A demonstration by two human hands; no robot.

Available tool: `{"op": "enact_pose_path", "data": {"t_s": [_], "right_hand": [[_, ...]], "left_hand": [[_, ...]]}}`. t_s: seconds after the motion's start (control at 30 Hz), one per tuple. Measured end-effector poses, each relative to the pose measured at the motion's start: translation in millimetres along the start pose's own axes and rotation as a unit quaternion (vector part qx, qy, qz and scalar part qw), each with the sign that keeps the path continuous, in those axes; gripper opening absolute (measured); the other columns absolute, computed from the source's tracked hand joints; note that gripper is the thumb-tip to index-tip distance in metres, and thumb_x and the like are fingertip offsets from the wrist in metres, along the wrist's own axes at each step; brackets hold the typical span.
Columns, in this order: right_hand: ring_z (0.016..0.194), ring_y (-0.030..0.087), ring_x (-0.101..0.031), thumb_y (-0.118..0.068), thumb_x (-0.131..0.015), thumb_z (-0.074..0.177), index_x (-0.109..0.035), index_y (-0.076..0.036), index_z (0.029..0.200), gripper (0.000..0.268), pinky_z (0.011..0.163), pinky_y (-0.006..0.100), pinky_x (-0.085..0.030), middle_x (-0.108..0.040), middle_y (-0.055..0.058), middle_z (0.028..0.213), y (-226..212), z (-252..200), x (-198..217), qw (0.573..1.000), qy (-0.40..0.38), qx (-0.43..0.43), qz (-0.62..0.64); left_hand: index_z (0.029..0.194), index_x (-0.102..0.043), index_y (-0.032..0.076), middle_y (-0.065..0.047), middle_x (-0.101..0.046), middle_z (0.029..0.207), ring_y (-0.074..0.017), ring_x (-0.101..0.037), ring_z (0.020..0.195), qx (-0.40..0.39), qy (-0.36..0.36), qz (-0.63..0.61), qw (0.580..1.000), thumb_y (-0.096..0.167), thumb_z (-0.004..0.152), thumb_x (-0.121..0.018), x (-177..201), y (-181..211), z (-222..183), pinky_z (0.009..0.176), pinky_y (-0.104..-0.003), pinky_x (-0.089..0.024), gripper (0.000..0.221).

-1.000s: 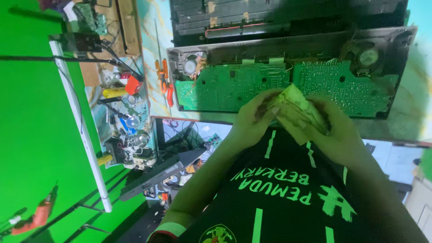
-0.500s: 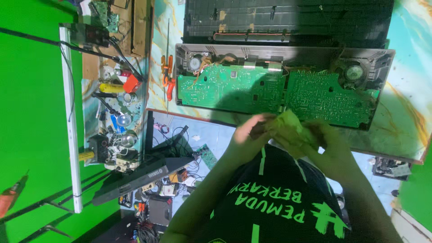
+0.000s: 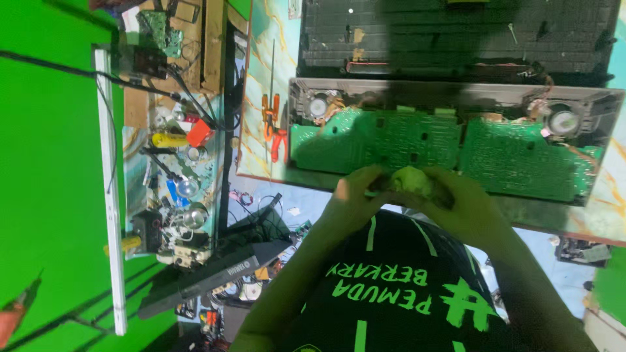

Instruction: The person wipes the internal circuit board and speakers of a disassembled electronic keyboard with a cloth, then wipes the plastic underside of the outer casing.

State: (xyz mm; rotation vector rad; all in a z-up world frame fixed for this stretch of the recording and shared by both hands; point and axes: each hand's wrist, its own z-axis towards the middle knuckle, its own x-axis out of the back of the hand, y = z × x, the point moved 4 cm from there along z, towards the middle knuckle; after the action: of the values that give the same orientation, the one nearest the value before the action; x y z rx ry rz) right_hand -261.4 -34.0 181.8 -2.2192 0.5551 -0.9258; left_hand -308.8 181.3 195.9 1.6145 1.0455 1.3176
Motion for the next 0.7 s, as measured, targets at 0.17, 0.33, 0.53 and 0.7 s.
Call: {"op": "enact_pose_path", "data": {"t_s": [0.17,0.33,0.53,0.7], "right_hand": [[0.077,0.022,-0.071,-0.036,-0.077,0.087,-0.061,-0.004,0.131,0.057,0.069,0.035,-0.058,-0.073,0.013,0.097,-47.4,41.3,-29.1,0.998,0.043,0.032,0.018],[0.088,0.021,-0.073,-0.024,-0.072,0.093,-0.056,-0.004,0.141,0.054,0.078,0.036,-0.059,-0.074,0.014,0.103,-77.7,55.6,-43.8,0.987,0.118,0.082,0.077],[0.102,0.021,-0.074,-0.008,-0.07,0.101,-0.064,-0.006,0.136,0.036,0.091,0.033,-0.06,-0.074,0.013,0.119,-86.4,87.1,-49.3,0.96,0.243,0.131,0.047],[0.103,0.023,-0.069,0.004,-0.069,0.099,-0.059,0.002,0.136,0.039,0.096,0.035,-0.056,-0.072,0.014,0.117,-88.3,145.3,-6.6,0.929,0.326,0.147,0.098]], "left_hand": [[0.115,-0.069,0.003,-0.015,-0.074,0.104,-0.0309,-0.074,0.093,-0.064,-0.056,0.059,0.995,0.013,0.098,-0.066,65.7,-22.1,33.5,0.079,-0.038,-0.058,0.02],[0.109,-0.07,0.005,-0.015,-0.074,0.096,-0.031,-0.073,0.088,-0.041,-0.067,0.105,0.991,0.016,0.097,-0.068,119.6,-49.9,66.4,0.078,-0.041,-0.056,0.017],[0.117,-0.07,0.008,-0.013,-0.071,0.119,-0.0346,-0.067,0.114,-0.172,0.054,0.221,0.959,0.025,0.099,-0.068,143.4,-89.9,126.5,0.102,-0.045,-0.053,0.024],[0.141,-0.057,0.009,-0.018,-0.052,0.15,-0.041,-0.047,0.142,-0.183,0.017,0.337,0.923,0.036,0.101,-0.063,113.0,-128.9,186.5,0.119,-0.054,-0.038,0.049]]}}
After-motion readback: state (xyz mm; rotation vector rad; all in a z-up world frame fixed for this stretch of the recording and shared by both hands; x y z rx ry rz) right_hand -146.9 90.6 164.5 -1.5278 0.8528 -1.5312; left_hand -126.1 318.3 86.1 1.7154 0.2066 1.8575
